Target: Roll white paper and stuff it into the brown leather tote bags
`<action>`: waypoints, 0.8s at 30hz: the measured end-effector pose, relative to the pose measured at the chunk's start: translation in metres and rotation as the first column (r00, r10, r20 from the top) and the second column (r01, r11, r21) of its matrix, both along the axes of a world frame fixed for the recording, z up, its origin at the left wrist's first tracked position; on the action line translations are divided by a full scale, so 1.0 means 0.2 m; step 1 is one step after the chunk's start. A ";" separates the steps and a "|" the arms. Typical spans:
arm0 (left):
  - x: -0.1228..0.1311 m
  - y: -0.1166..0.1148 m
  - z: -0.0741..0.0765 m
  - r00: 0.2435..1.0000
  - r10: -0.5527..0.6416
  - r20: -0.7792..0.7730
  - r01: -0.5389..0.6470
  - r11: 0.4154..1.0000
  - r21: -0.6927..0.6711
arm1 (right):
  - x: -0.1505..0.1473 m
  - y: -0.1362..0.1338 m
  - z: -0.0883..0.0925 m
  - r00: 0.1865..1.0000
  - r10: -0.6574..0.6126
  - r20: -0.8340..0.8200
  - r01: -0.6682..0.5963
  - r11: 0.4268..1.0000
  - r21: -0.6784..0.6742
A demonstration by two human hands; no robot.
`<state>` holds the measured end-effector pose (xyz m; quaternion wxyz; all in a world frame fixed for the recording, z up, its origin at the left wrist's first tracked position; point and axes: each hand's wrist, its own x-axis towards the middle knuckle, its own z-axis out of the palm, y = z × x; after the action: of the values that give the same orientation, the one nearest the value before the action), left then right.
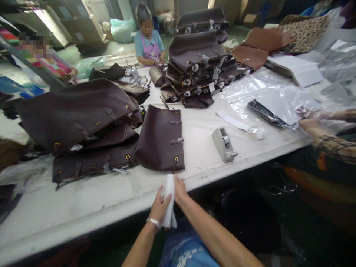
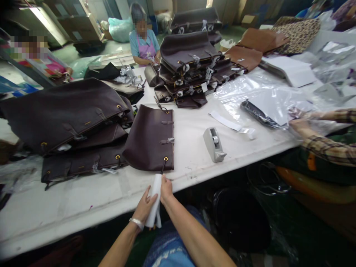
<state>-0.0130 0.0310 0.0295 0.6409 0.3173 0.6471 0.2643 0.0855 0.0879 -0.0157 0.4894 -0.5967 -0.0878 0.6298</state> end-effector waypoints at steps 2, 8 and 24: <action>-0.02 0.04 -0.01 0.997 -0.067 0.041 0.069 0.996 -0.059 | 0.00 -0.01 0.01 1.000 0.008 0.019 -0.009 1.000 0.003; 0.01 0.15 -0.06 0.991 -0.125 -0.042 0.114 0.975 -0.193 | 0.01 -0.01 0.04 0.999 0.035 0.034 -0.035 0.999 -0.011; 0.24 0.07 0.08 0.996 0.092 0.004 -0.087 0.954 -0.286 | 0.15 0.02 0.09 0.975 0.220 -0.012 -0.220 0.971 -0.096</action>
<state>0.0357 0.0447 0.0458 0.6729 0.1895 0.6866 0.1998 0.1153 0.0917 0.0028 0.3874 -0.6058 -0.1223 0.6841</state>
